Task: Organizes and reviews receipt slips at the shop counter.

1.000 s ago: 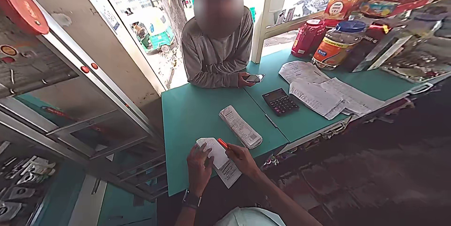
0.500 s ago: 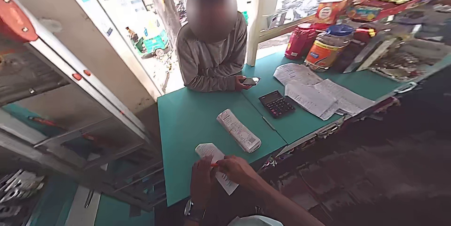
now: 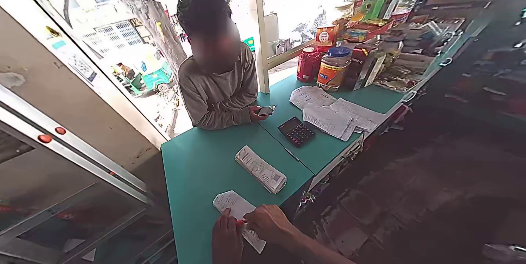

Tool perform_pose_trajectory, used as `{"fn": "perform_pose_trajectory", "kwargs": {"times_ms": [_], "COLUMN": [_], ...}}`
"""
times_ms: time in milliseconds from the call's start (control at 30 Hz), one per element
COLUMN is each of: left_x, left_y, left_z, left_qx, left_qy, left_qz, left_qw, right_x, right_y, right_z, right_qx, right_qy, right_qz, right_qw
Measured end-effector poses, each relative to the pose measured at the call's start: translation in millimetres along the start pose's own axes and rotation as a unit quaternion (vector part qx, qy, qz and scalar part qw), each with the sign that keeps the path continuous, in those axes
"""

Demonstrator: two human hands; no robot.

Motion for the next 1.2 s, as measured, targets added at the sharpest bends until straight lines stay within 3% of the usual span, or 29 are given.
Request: {"fn": "perform_pose_trajectory", "kwargs": {"times_ms": [67, 133, 200, 267, 433, 733, 933, 1000, 1100, 1200], "left_x": [-2, 0, 1, -1, -1, -1, -2, 0, 1, -1], "left_y": [1, 0, 0, 1, 3, 1, 0, 0, 2, 6], "left_z": [-1, -4, -3, -4, -1, -3, -1, -1, 1, 1], "left_qx": [0.0, -0.001, 0.002, 0.003, 0.003, -0.008, -0.035, -0.036, -0.032, -0.035], "left_qy": [0.004, 0.005, 0.004, 0.004, 0.02, 0.01, 0.008, 0.009, -0.004, -0.008], "left_qz": [-0.006, -0.003, -0.006, -0.005, -0.019, -0.012, -0.003, -0.025, -0.043, -0.047], "left_qw": [1.0, 1.0, 1.0, 1.0, 1.0, 1.0, 0.999, 0.999, 0.999, 0.998], "right_x": [-13, -19, -15, -10, 4, 9, 12, 5, -28, -35], "right_y": [-15, -27, -28, -17, 15, 28, 30, 13, -32, -44], "right_z": [-8, -17, -18, -13, -2, -1, 2, 5, 13, 2], "right_qx": [0.05, 0.194, 0.4, 0.546, 0.576, 0.461, 0.381, 0.371, 0.268, 0.156], "right_qy": [-0.013, -0.075, -0.123, -0.115, -0.116, -0.15, -0.159, -0.177, -0.2, -0.137], "right_qz": [0.009, -0.086, -0.161, -0.185, -0.242, -0.29, -0.262, -0.267, -0.354, -0.338], "right_qw": [0.999, 0.974, 0.894, 0.809, 0.773, 0.825, 0.872, 0.872, 0.874, 0.918]}}
Point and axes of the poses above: each hand's wrist, its own x-axis towards the middle knuckle, its own y-axis out of the palm, z = x × y, the point moved 3 cm from there along x, towards the middle knuckle
